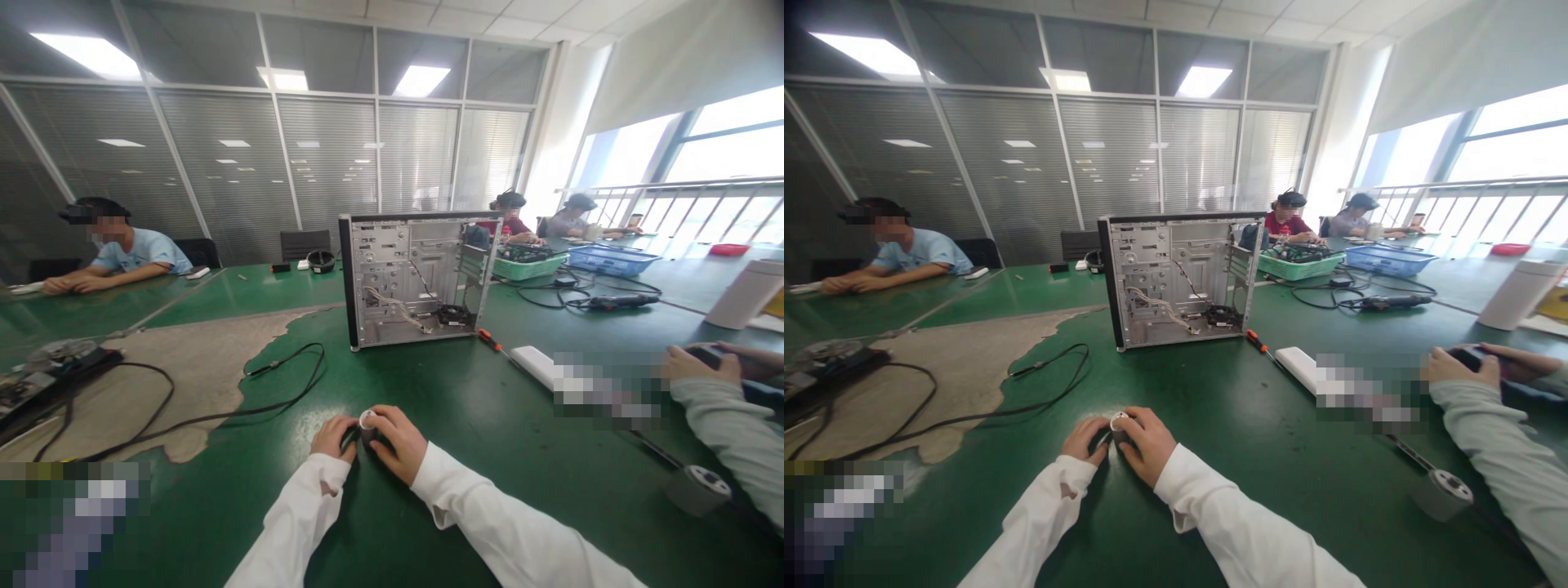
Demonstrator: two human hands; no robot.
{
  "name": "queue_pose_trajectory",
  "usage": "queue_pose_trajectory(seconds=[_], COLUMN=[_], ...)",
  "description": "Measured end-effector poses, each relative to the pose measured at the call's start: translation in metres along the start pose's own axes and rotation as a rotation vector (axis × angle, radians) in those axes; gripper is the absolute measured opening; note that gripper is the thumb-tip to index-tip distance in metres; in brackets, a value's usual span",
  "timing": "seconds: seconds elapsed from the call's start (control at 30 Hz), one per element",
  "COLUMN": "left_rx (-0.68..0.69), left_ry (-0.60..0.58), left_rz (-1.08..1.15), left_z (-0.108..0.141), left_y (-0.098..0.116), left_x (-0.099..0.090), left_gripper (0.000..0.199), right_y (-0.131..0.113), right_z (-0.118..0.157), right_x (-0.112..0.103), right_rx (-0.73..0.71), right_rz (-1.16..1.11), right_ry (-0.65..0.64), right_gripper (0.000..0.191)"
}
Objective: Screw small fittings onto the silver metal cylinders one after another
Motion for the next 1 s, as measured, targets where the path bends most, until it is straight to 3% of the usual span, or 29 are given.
queue_pose_trajectory(seconds=[0.17, 0.47, 0.6, 0.8, 1.0], left_rx=[0.001, -0.008, -0.003, -0.005, 0.123], left_ry=[0.026, -0.003, 0.002, 0.056, 0.048], left_rz=[-0.030, -0.015, -0.022, -0.024, 0.000], left_z=[0.001, -0.001, 0.001, 0.004, 0.003], left_y=[-0.002, -0.004, 0.000, 0.009, 0.021], left_x=[0.000, 0.001, 0.001, -0.004, -0.004], left_gripper=[0.039, 0.039, 0.039, 0.040, 0.034], right_y=[0.009, 0.015, 0.019, 0.056, 0.079], right_z=[-0.001, -0.004, -0.004, 0.001, 0.002], right_x=[0.002, 0.015, 0.014, 0.023, 0.043], right_rx=[0.010, 0.096, 0.134, 0.373, 0.528], right_rz=[-0.013, 0.031, -0.019, -0.492, -0.964], right_ry=[0.071, -0.008, 0.015, 0.130, 0.210], right_gripper=[0.040, 0.032, 0.030, 0.036, 0.042])
Point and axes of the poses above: each hand's wrist, its own z-axis away from the middle knuckle, its own x-axis out of the palm, y = z × x, the point moved 10 cm from there along -z, towards the middle knuckle, and after that the axes turned 2 degrees about -y, right-handed, at the moved point
